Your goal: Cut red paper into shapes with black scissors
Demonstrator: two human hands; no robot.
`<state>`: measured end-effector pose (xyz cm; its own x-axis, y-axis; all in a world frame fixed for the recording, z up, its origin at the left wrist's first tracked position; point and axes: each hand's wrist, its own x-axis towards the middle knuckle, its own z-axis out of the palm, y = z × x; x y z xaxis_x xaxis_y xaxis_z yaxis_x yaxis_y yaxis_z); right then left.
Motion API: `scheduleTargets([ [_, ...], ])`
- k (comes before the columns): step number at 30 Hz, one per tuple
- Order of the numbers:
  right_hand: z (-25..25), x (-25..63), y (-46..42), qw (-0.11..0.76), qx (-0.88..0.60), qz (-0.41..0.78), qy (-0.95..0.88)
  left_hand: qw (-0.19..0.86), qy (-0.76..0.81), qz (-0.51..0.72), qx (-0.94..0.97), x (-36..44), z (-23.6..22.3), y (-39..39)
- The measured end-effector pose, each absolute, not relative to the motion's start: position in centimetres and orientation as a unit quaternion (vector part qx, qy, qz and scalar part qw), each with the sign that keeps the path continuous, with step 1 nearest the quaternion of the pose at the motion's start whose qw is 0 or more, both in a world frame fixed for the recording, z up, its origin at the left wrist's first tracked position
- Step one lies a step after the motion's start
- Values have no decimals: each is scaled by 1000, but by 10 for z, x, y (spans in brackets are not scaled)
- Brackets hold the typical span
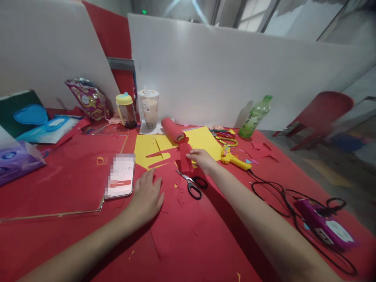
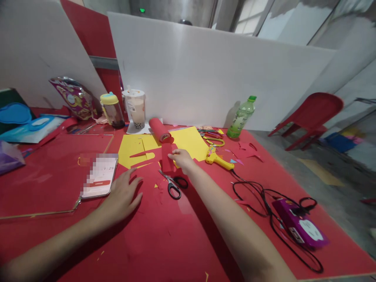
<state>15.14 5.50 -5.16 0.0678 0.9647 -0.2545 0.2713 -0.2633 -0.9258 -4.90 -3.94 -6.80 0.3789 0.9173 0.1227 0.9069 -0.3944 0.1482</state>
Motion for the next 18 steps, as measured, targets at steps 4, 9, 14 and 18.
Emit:
scheduleTargets([
  [4,-43,144,61,338,-621,529,-469,76,525,48,847,-43,-58,-20],
  [9,-45,139,63,338,-614,543,-462,81,556,50,826,-32,-59,5],
  [14,-57,137,62,331,-601,529,-500,101,562,66,818,-27,-66,12],
  [18,-66,134,59,335,-591,481,-554,119,556,94,817,-26,-69,6],
])
